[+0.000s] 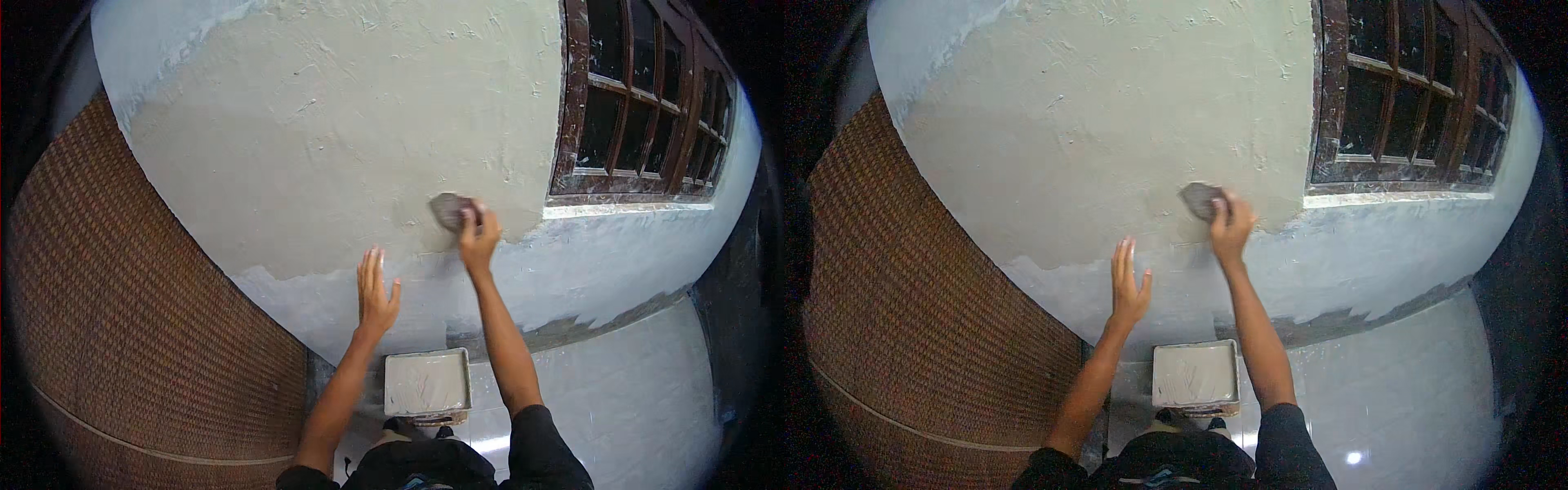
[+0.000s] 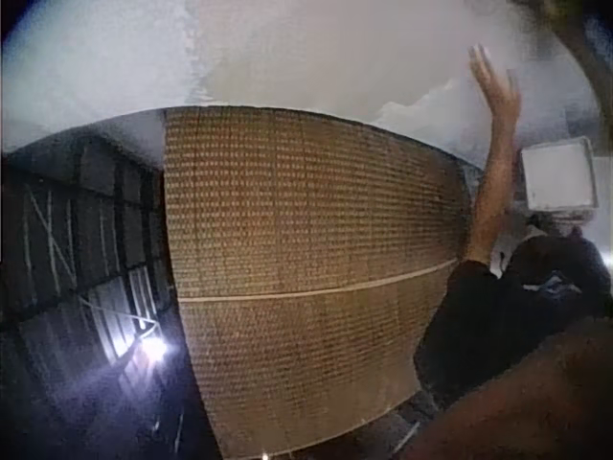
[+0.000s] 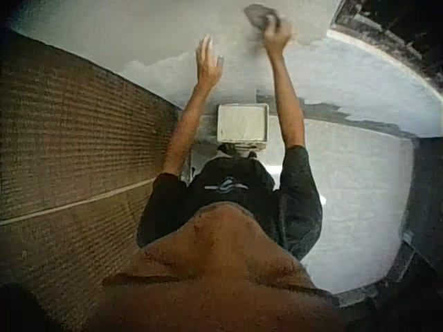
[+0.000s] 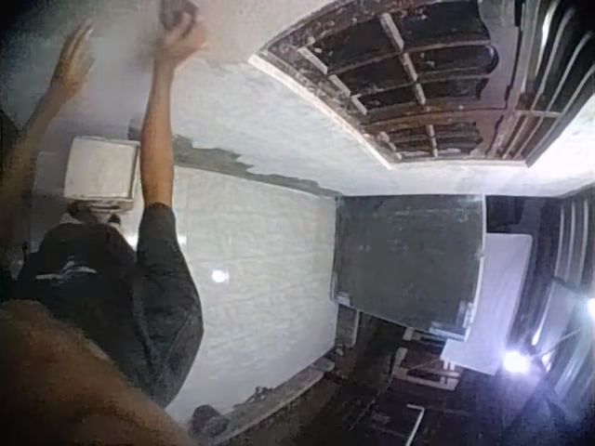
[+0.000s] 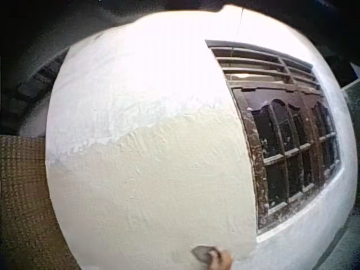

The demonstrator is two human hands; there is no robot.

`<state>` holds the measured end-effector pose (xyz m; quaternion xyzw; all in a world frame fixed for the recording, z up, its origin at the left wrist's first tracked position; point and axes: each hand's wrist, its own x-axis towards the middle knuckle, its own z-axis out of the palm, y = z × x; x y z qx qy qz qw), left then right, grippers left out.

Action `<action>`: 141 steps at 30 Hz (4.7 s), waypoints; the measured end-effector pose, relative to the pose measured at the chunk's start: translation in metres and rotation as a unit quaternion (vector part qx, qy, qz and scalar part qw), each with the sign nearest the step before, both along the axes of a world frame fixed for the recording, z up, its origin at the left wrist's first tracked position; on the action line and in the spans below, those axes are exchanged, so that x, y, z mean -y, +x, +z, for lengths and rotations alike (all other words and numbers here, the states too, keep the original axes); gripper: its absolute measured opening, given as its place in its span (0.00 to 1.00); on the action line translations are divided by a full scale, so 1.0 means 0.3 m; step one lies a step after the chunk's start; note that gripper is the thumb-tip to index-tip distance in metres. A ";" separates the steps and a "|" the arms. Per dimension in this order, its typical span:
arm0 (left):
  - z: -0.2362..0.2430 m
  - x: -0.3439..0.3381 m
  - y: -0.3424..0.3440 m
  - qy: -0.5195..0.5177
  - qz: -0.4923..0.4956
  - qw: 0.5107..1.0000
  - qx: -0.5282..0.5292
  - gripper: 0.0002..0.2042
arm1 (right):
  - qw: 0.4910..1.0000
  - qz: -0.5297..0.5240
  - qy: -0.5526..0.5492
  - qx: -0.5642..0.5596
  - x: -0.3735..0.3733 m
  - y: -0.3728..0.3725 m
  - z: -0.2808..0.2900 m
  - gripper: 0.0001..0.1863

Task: The person applies wall filler from a bucket onto an interior wall, spreading it with a putty knife.

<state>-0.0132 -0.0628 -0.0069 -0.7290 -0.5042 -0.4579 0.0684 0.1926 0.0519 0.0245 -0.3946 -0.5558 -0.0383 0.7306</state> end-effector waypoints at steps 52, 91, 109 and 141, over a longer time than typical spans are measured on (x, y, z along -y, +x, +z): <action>-1.337 0.802 -0.386 -0.422 0.091 0.873 0.226 0.29 | 0.766 0.216 -0.557 0.235 0.727 -0.169 -1.475 0.12; -1.609 0.889 -0.294 -0.524 0.124 0.795 0.279 0.30 | 0.627 0.271 -0.574 0.451 0.667 -0.120 -1.736 0.14; -1.542 0.979 -0.395 -0.552 0.130 0.767 0.299 0.29 | 0.595 0.278 -0.632 0.411 0.600 -0.163 -1.775 0.11; -0.470 0.311 -0.503 -0.290 -0.042 0.925 0.241 0.26 | 0.665 0.504 -0.422 -0.355 0.583 -0.254 -0.418 0.19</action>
